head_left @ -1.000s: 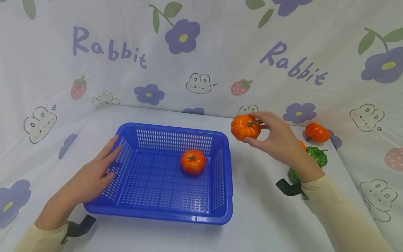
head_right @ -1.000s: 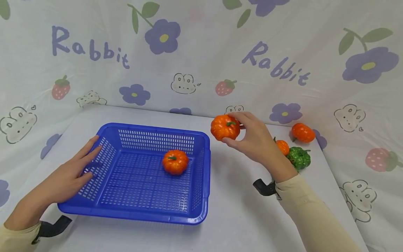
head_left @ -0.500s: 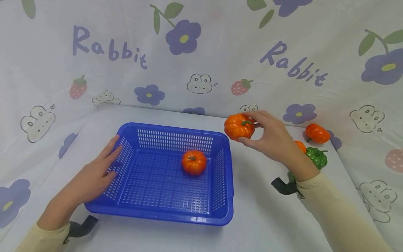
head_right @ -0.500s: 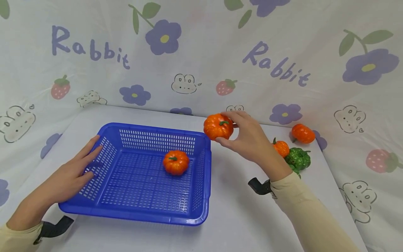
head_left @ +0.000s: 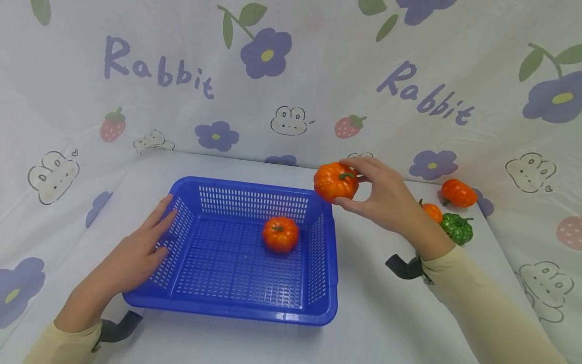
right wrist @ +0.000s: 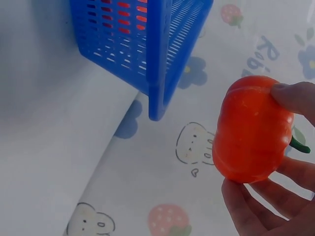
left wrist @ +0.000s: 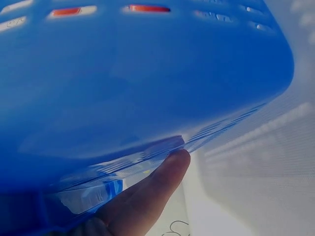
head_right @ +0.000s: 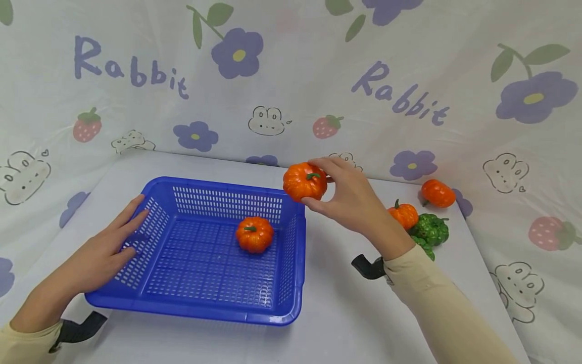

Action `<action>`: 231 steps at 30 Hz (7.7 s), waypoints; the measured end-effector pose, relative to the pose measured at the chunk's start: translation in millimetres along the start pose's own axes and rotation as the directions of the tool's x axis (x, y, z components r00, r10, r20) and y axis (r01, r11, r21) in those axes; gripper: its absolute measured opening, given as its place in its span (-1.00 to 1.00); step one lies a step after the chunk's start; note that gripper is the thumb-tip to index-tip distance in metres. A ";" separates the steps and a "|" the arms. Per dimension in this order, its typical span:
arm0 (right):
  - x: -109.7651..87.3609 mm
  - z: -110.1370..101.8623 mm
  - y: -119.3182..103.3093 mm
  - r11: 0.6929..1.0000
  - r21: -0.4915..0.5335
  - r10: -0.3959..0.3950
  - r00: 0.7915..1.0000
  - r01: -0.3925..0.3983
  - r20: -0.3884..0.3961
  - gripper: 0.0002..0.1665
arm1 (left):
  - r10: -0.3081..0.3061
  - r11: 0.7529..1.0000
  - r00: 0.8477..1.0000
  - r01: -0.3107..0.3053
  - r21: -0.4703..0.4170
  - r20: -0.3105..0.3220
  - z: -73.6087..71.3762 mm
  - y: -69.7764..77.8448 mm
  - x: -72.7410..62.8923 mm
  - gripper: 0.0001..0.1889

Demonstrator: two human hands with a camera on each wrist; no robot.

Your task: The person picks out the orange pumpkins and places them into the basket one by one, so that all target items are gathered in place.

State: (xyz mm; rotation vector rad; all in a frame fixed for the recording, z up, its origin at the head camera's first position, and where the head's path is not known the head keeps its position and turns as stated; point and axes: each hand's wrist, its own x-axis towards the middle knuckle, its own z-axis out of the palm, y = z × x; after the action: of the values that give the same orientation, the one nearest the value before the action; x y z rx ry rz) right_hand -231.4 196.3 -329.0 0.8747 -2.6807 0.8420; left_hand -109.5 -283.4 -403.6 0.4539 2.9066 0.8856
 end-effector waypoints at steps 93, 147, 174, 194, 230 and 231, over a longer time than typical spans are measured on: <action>58.9 52.3 -82.2 0.979 0.125 -0.186 0.962 0.163 0.199 -0.19 | 0.008 1.000 1.000 -0.008 -0.002 -0.005 0.9 -1.3 0.0 -0.23; 83.7 115.7 -112.6 0.983 0.114 -0.173 0.928 0.143 0.329 -0.17 | -0.012 1.000 1.000 0.012 -0.017 0.011 -1.6 -2.9 -1.0 -0.23; 90.0 146.0 -113.8 0.979 0.125 -0.191 0.926 0.159 0.324 -0.14 | -0.014 1.000 1.000 0.014 -0.002 0.008 -3.0 1.9 -2.6 -0.23; 89.7 169.1 -107.6 0.985 0.125 -0.158 0.928 0.122 0.338 -0.11 | -0.021 1.000 1.000 0.021 -0.007 0.019 -4.1 2.4 -1.2 -0.23; 87.8 198.9 -104.0 0.988 0.045 -0.154 0.874 0.151 0.461 -0.17 | -0.032 0.999 0.999 0.032 -0.014 0.022 -4.3 -0.1 -1.7 -0.24; 87.5 199.1 -103.9 0.988 0.040 -0.153 0.875 0.152 0.459 -0.17 | -0.028 1.000 0.999 0.029 -0.011 0.021 -4.2 -0.5 -1.5 -0.24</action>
State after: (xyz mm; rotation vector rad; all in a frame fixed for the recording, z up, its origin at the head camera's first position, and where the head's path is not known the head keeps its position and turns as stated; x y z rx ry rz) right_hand -242.6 -29.0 -414.0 1.4262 -2.9413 0.6672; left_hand -108.9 -286.5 -400.4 0.4171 2.8801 0.8874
